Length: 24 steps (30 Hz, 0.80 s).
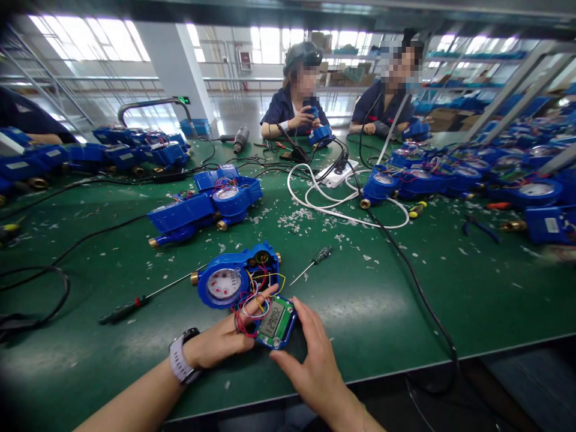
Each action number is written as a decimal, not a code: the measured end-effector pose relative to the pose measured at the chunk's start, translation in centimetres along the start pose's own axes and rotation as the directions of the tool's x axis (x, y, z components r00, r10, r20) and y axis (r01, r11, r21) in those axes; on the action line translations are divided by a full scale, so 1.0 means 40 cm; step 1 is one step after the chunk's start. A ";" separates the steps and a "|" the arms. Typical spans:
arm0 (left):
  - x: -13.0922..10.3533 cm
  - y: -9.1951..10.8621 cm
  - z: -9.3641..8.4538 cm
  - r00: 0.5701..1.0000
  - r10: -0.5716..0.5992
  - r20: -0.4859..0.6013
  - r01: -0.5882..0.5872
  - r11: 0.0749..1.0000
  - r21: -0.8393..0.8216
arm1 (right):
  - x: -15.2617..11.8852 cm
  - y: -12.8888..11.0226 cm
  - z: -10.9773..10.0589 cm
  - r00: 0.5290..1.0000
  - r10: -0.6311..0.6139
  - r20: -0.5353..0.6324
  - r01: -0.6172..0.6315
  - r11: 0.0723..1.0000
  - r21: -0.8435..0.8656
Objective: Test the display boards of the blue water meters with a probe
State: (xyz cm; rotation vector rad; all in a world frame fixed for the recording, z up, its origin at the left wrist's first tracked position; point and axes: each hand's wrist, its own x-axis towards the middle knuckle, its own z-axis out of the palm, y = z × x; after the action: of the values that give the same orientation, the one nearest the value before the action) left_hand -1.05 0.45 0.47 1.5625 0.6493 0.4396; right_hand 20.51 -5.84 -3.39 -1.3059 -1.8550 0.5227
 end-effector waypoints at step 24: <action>-0.002 -0.015 -0.003 1.000 0.022 0.002 -0.021 0.998 -0.067 | -0.006 -0.002 -0.005 0.997 -0.074 -0.033 0.072 0.996 -0.053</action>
State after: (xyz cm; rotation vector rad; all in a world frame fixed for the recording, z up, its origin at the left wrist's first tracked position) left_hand -1.29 0.49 -0.11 1.5077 0.6100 0.4703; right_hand 20.66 -6.09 -3.29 -1.2674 -1.8914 0.4136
